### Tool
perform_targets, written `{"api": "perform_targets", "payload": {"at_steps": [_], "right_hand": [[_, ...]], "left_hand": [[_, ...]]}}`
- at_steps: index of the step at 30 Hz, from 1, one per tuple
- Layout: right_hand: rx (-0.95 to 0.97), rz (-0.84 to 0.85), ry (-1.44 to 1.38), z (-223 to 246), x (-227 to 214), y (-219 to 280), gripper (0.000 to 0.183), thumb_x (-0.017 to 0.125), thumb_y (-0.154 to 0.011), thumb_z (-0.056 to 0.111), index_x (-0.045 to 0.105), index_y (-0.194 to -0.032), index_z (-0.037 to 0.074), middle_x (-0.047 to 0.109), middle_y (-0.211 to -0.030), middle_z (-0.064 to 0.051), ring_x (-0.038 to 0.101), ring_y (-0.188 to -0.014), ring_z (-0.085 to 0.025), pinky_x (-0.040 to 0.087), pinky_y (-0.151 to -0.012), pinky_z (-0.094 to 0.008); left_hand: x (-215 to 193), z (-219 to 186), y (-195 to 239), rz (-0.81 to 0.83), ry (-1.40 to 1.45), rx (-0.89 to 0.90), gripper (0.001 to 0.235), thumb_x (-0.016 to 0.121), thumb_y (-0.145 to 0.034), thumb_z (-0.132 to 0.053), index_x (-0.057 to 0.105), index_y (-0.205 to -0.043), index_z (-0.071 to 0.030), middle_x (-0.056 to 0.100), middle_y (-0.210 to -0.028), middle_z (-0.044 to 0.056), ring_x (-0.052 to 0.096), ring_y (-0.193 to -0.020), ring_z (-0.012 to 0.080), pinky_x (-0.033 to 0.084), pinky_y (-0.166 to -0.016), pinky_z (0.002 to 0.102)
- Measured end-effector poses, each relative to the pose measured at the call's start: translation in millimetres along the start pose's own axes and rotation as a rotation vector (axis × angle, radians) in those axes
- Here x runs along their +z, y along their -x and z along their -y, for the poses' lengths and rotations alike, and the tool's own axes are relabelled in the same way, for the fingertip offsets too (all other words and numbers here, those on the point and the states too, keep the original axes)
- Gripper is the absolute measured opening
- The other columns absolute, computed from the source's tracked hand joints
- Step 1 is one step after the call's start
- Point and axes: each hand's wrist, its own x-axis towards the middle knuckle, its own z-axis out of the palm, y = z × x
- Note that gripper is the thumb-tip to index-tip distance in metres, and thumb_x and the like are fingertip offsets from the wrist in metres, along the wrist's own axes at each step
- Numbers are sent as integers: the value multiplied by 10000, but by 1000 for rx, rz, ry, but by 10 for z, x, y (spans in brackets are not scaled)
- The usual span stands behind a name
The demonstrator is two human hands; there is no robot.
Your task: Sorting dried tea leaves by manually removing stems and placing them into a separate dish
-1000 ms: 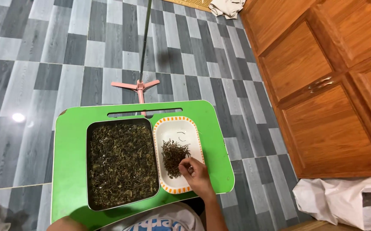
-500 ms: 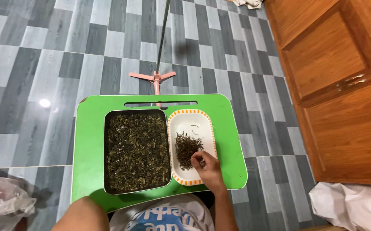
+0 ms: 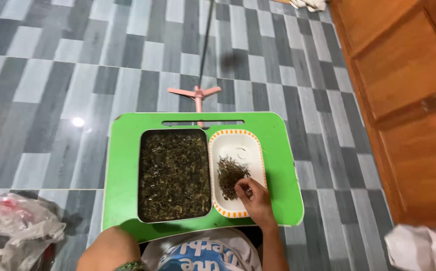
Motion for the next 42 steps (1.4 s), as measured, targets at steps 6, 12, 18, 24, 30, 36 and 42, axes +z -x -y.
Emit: {"api": "perform_targets", "payload": {"at_steps": [6, 12, 18, 24, 30, 36, 42], "right_hand": [[67, 20, -29, -242, 74, -28, 203, 674, -955, 317, 719, -951, 119, 780, -900, -20, 743, -735, -147, 607, -620, -283], [87, 4, 3, -315, 75, -46, 239, 665, -950, 366, 733, -941, 136, 778, -838, 3, 717, -683, -117, 562, -609, -276], [36, -52, 14, -333, 76, -22, 200, 703, -982, 321, 746, -944, 129, 754, -780, -124, 742, -710, -257, 606, -600, -336], [6, -23, 32, -317, 35, -40, 254, 649, -1018, 390, 737, -953, 160, 742, -770, -96, 742, -723, -248, 603, -607, -344], [16, 52, -94, -240, -41, -55, 179, 719, -968, 332, 751, -992, 158, 762, -786, -78, 721, -733, -197, 588, -658, -324], [-75, 258, 22, 404, -51, -201, 313, 726, -954, 364, 695, -1177, 146, 746, -1003, -135, 717, -970, -302, 602, -858, -420], [-361, 473, 332, 867, 586, -452, 630, 763, -925, 355, 506, -1443, 104, 564, -1343, -215, 523, -1320, -396, 459, -1105, -534]], "left_hand": [[-333, -113, -481, 113, -92, -177, 327, 548, -777, -476, 541, -653, -173, 484, -549, 21, 507, -479, 338, 384, -434, 476], [-507, -94, -1153, -565, 175, 116, 297, 561, -1050, -264, 578, -1202, -9, 604, -947, 115, 600, -811, 285, 494, -749, 398], [646, 288, -1322, -12, -315, -284, 860, 782, -832, -473, 416, -1517, -103, 526, -1370, 191, 611, -1139, 320, 585, -852, 409], [733, 334, -1508, -5, -384, -251, 837, 833, -763, -4, 427, -1490, -81, 509, -1348, 227, 644, -1104, 297, 620, -728, 320], [452, 319, -1465, -98, -108, -251, 599, 734, -770, 140, 580, -1307, -75, 593, -1258, 210, 724, -927, 316, 630, -630, 393], [435, 336, -1441, -197, 145, -288, 376, 665, -904, 13, 599, -1265, -70, 636, -1096, 163, 736, -924, 389, 628, -672, 476], [364, 261, -1421, -222, 263, -342, 349, 605, -951, -9, 590, -1295, -68, 640, -1114, 161, 717, -1028, 396, 633, -699, 473]]}}
